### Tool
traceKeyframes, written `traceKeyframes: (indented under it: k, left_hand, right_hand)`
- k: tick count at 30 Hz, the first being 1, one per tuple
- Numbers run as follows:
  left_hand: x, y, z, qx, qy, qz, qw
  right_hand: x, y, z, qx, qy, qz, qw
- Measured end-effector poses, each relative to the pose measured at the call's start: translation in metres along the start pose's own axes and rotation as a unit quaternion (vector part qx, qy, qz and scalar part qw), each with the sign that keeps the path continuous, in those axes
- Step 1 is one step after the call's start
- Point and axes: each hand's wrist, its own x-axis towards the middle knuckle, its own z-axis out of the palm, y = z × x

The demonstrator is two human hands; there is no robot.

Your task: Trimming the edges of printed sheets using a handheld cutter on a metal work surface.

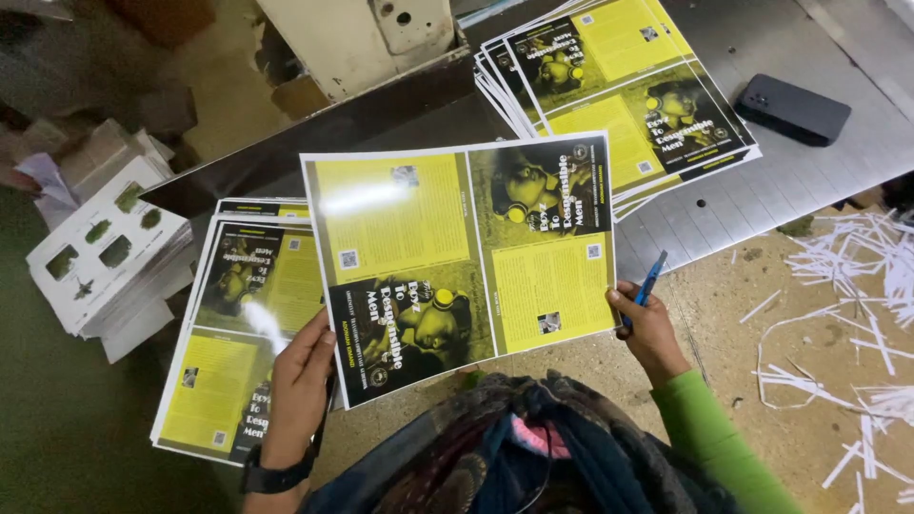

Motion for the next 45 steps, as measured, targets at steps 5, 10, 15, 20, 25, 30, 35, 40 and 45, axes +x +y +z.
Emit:
traceKeyframes:
  k: [5, 10, 15, 20, 25, 30, 35, 40, 45]
  left_hand:
    - [-0.007, 0.024, 0.003, 0.066, 0.024, 0.010, 0.997]
    - [-0.011, 0.036, 0.007, 0.110, 0.062, -0.052, 0.991]
    - [-0.009, 0.017, 0.000, 0.071, 0.061, -0.018, 0.995]
    - [-0.009, 0.000, -0.005, 0.045, 0.086, 0.011, 0.995]
    - [-0.014, -0.004, -0.012, 0.042, 0.099, 0.107, 0.988]
    - [-0.021, 0.018, -0.012, 0.094, 0.086, 0.150, 0.980]
    - [-0.019, 0.005, -0.017, 0.100, 0.096, 0.156, 0.978]
    - [-0.016, 0.000, -0.021, 0.117, 0.089, 0.179, 0.973]
    - [-0.021, 0.033, -0.009, 0.083, 0.079, 0.156, 0.981]
  right_hand:
    - [0.003, 0.003, 0.001, 0.024, -0.003, -0.011, 1.000]
    - [0.009, 0.010, -0.001, 0.036, -0.007, -0.018, 0.999]
    - [0.010, 0.013, 0.003, 0.045, -0.026, -0.019, 0.998]
    - [0.007, 0.013, 0.003, 0.040, -0.036, -0.006, 0.999]
    - [0.012, 0.017, 0.003, 0.057, -0.043, 0.030, 0.997]
    - [0.006, 0.013, 0.010, 0.083, -0.076, 0.019, 0.994]
    - [0.013, 0.021, 0.006, 0.086, -0.060, 0.026, 0.994]
    - [0.008, 0.014, 0.011, 0.084, -0.085, 0.011, 0.993]
    - [0.008, 0.014, 0.011, 0.085, -0.094, 0.005, 0.992]
